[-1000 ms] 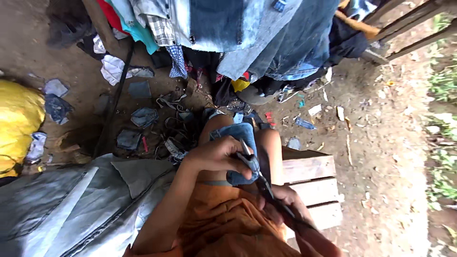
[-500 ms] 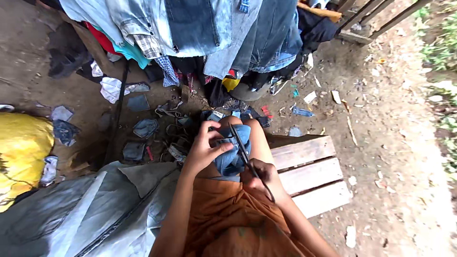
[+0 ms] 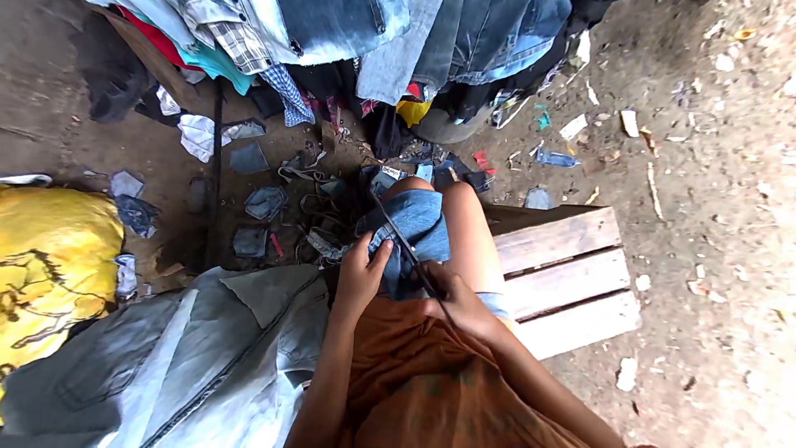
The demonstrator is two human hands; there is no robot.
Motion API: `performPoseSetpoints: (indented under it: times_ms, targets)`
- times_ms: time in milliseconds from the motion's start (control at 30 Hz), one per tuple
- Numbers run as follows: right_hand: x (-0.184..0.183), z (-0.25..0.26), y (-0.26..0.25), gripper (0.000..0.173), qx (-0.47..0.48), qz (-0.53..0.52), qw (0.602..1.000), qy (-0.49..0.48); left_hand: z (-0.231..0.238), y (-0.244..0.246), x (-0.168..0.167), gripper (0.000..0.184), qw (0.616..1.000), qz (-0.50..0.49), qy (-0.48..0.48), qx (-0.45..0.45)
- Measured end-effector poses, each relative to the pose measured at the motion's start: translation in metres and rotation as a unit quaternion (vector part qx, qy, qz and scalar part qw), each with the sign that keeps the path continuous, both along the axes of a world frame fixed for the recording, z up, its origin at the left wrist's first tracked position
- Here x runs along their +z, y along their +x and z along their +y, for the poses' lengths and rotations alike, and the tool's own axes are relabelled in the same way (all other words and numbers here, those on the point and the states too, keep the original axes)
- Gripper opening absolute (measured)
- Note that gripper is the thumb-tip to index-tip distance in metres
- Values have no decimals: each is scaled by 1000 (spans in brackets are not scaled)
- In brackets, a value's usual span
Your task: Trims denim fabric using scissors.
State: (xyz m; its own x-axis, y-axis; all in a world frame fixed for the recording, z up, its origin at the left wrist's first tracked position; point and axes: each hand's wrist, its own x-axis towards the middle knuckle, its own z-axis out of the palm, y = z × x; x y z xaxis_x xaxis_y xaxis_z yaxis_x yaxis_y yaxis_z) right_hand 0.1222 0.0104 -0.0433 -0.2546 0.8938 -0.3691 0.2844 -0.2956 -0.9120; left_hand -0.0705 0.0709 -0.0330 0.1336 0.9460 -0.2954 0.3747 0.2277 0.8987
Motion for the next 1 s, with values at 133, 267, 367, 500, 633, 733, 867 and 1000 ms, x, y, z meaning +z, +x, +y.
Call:
performPoseSetpoints:
  times_ms: [133, 267, 367, 500, 633, 733, 867, 1000]
  targets:
    - [-10, -4, 8, 88, 21, 185, 982, -34, -10, -2, 1, 29, 996, -76, -38, 35]
    - [-4, -5, 6, 91, 50, 187, 981, -33, -16, -10, 3, 25, 996, -80, -11, 41]
    - [-2, -9, 7, 96, 73, 149, 986, -32, -15, -16, 5, 22, 998, -55, 0, 43]
    - [5, -16, 14, 92, 69, 133, 988, -38, -12, -18, 8, 26, 994, -101, -37, 10]
    - [27, -16, 31, 91, 65, 85, 994, -14, -10, -18, 15, 20, 948, -277, -154, 18]
    - [37, -20, 46, 95, 99, 63, 993, 2, -8, -19, 14, 20, 921, -351, -170, -5]
    - [29, -38, 61, 94, 131, 117, 984, 9, -5, -23, 20, 13, 930, -333, -152, 11]
    - [18, -49, 56, 93, 138, 189, 972, 12, -6, -27, 27, 13, 955, -270, -120, 17]
